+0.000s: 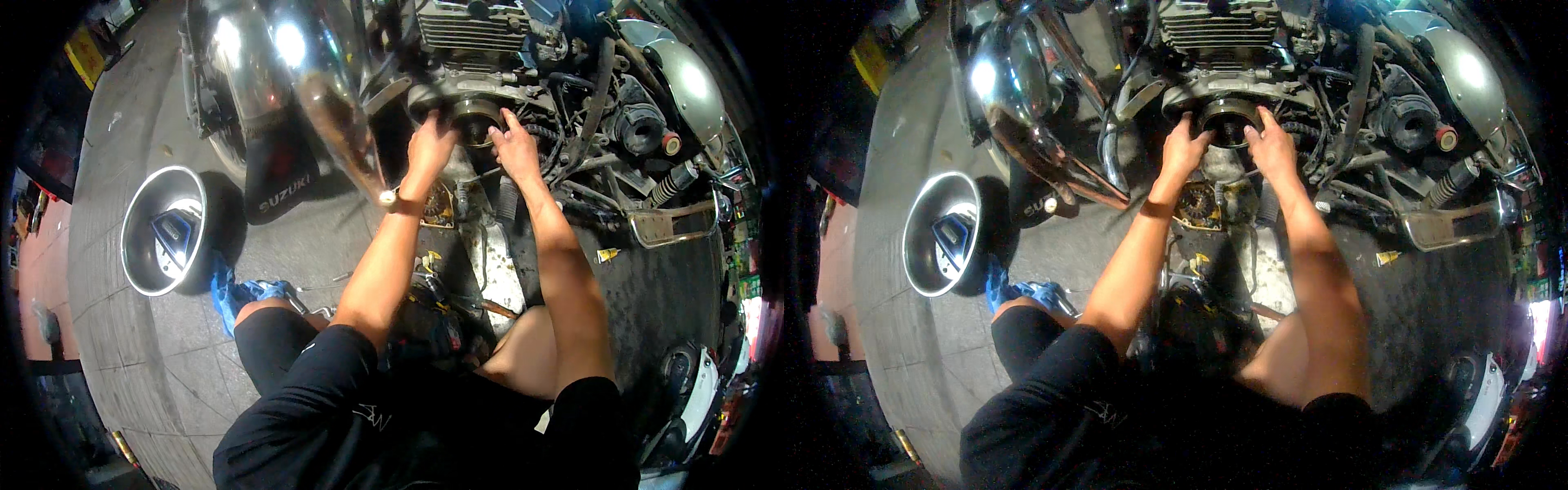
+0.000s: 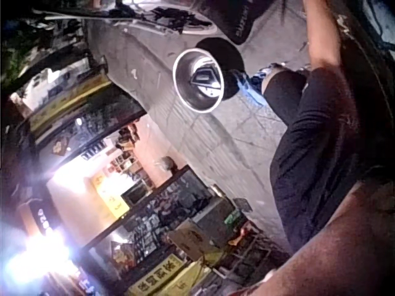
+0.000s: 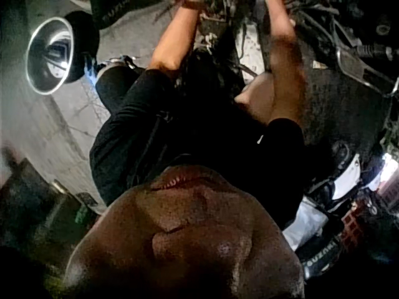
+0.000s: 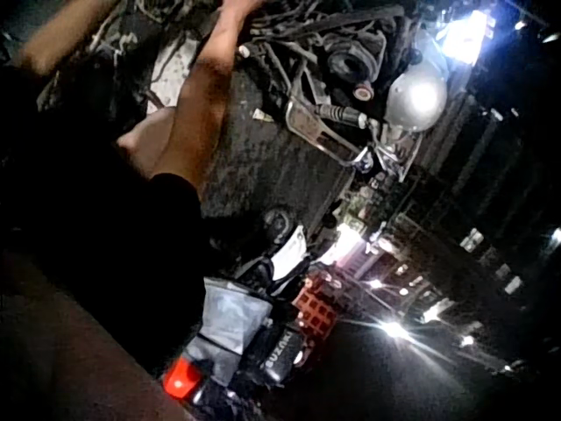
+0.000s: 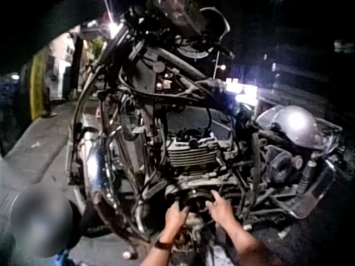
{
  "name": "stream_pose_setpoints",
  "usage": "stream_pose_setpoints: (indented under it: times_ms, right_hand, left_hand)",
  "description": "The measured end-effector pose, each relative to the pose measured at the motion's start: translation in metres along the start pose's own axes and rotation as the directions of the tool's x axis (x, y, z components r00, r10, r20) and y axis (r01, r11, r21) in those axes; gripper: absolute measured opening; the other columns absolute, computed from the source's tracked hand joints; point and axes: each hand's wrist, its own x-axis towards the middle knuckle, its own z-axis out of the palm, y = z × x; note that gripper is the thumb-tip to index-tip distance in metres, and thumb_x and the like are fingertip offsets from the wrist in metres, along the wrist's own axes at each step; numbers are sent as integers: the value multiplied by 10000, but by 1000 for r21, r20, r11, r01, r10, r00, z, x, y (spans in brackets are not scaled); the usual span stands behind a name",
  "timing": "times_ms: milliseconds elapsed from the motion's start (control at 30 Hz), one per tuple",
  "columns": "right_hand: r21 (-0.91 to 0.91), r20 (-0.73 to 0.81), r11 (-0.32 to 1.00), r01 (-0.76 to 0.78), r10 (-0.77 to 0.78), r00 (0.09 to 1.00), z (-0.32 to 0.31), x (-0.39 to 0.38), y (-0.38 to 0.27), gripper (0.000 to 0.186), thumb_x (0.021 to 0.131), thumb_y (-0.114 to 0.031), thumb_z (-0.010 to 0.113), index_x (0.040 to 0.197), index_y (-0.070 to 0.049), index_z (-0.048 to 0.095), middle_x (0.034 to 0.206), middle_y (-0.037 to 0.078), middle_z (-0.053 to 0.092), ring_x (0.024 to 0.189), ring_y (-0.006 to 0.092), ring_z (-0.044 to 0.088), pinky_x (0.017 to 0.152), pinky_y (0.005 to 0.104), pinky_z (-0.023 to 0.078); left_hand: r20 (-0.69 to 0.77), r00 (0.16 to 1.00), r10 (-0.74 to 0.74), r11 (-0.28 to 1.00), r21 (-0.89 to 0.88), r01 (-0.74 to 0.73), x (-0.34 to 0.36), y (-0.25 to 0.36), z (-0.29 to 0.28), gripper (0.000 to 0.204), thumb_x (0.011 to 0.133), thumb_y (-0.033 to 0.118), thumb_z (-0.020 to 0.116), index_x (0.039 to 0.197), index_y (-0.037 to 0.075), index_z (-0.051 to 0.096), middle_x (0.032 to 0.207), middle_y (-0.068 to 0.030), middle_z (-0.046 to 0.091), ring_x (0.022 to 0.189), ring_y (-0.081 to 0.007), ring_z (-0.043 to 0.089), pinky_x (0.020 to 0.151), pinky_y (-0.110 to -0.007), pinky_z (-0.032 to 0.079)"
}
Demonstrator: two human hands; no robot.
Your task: The person removes an engine cover from a motorcycle using an impact driver and a wrench, then wipes the internal components with a cloth and handles the gears.
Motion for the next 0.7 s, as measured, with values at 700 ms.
stream_pose_setpoints:
  times_ms: [700]
  right_hand:
    - [-448,-166,894,26,-112,980,8,-12,-6,385,887,-411,593,780,-48,661,720,228,652,710,421,649,647,510,516]
  left_hand:
    - [-148,986,80,984,172,-54,-7,-7,30,363,893,191,539,1166,-30,444,785,-298,642,756,-487,627,678,-562,489]
